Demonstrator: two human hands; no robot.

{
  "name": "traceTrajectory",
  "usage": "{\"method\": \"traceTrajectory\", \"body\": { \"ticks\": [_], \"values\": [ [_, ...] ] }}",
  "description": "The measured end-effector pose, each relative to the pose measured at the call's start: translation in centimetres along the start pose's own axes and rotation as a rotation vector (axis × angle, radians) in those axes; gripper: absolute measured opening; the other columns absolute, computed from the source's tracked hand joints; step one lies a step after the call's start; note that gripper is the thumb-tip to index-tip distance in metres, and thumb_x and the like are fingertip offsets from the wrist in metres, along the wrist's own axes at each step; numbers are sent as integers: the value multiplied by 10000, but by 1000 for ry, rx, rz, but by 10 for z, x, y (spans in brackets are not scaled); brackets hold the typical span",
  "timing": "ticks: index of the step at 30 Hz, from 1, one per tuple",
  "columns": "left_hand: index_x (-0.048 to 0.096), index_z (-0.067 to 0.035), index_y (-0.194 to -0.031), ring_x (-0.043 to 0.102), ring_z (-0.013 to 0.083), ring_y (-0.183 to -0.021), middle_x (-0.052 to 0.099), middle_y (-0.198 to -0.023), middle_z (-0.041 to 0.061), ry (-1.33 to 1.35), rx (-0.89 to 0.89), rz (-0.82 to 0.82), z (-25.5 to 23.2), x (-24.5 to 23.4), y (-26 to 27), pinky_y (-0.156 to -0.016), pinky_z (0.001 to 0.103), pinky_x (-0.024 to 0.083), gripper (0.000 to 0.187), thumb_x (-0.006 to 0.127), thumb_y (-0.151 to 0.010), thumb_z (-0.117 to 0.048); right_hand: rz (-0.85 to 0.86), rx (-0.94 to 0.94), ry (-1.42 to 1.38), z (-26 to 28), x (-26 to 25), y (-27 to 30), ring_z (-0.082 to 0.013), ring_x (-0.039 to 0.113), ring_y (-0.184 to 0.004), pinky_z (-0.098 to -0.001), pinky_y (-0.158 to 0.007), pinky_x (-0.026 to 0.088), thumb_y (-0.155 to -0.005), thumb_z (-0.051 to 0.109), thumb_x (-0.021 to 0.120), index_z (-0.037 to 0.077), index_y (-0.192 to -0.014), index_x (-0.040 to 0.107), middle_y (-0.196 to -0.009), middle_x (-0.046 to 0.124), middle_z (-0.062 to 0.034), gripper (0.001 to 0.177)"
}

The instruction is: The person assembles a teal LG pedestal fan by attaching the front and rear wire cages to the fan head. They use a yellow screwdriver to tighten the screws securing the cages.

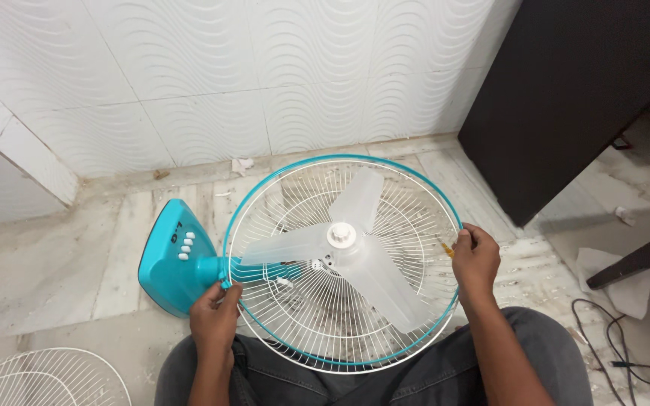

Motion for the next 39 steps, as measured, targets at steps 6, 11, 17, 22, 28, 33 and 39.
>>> {"method": "traceTrajectory", "body": {
  "ticks": [6, 11, 17, 22, 28, 33, 39],
  "values": [
    [778, 3, -1077, 502, 88, -605, 660, -761, 27, 27, -22, 4, 0, 0, 2, -539, 273, 396, 245, 721, -874, -121, 9, 20, -18, -2, 0, 0, -154, 650, -730, -307, -684, 502, -1020, 128, 580, -34, -1195, 710, -828, 711, -108, 271],
    [780, 14, -1077, 499, 89, -608, 643, -749, 32, 26, -32, 11, -4, 0, 6, -545, 275, 392, 243, 719, -880, -115, 7, 10, -23, -3, -1, 0, -147, 644, -741, -304, -689, 502, -1021, 128, 589, -35, -1197, 709, -836, 708, -107, 268],
    [777, 10, -1101, 500, 94, -608, 643, -741, 41, 7, -68, 8, -6, 0, 9, -550, 278, 395, 258, 711, -883, -110, 21, 49, -45, -3, 0, 1, -133, 643, -743, -294, -697, 511, -1024, 131, 585, -35, -1201, 699, -835, 700, -91, 269],
    [771, 4, -1118, 495, 87, -614, 663, -763, 18, 42, -46, 21, -4, 1, 7, -553, 274, 394, 272, 702, -873, -93, 20, 55, -21, -2, -1, 3, -146, 636, -735, -306, -693, 500, -1020, 122, 581, -37, -1195, 708, -834, 702, -102, 268],
    [768, 17, -1100, 517, 78, -624, 669, -774, 17, 57, -46, 34, 7, 0, 2, -560, 262, 410, 251, 692, -881, -82, 19, 32, 0, 0, -2, 3, -152, 647, -744, -305, -696, 505, -1012, 110, 582, -43, -1184, 708, -845, 707, -102, 262],
    [771, 29, -1096, 491, 79, -627, 657, -778, 18, 77, -14, 54, 8, 0, 0, -555, 263, 378, 250, 701, -882, -81, 33, 50, -8, -1, -2, 3, -154, 649, -744, -304, -697, 504, -1007, 94, 572, -47, -1179, 705, -840, 706, -107, 259],
    [762, 28, -1100, 549, 80, -669, 694, -828, 24, 82, -12, 67, 9, -1, 1, -593, 252, 427, 259, 690, -868, -62, 75, 116, -132, -9, 1, 0, -137, 634, -773, -277, -707, 502, -1005, 61, 565, -71, -1182, 694, -870, 692, -100, 255]
  ]
}}
Point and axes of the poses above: each hand's wrist, its own y-axis away from the middle knuckle, its own x-axis out of the palm, z = x × y, the point moved 7 cm from there along -y, towards the middle knuckle
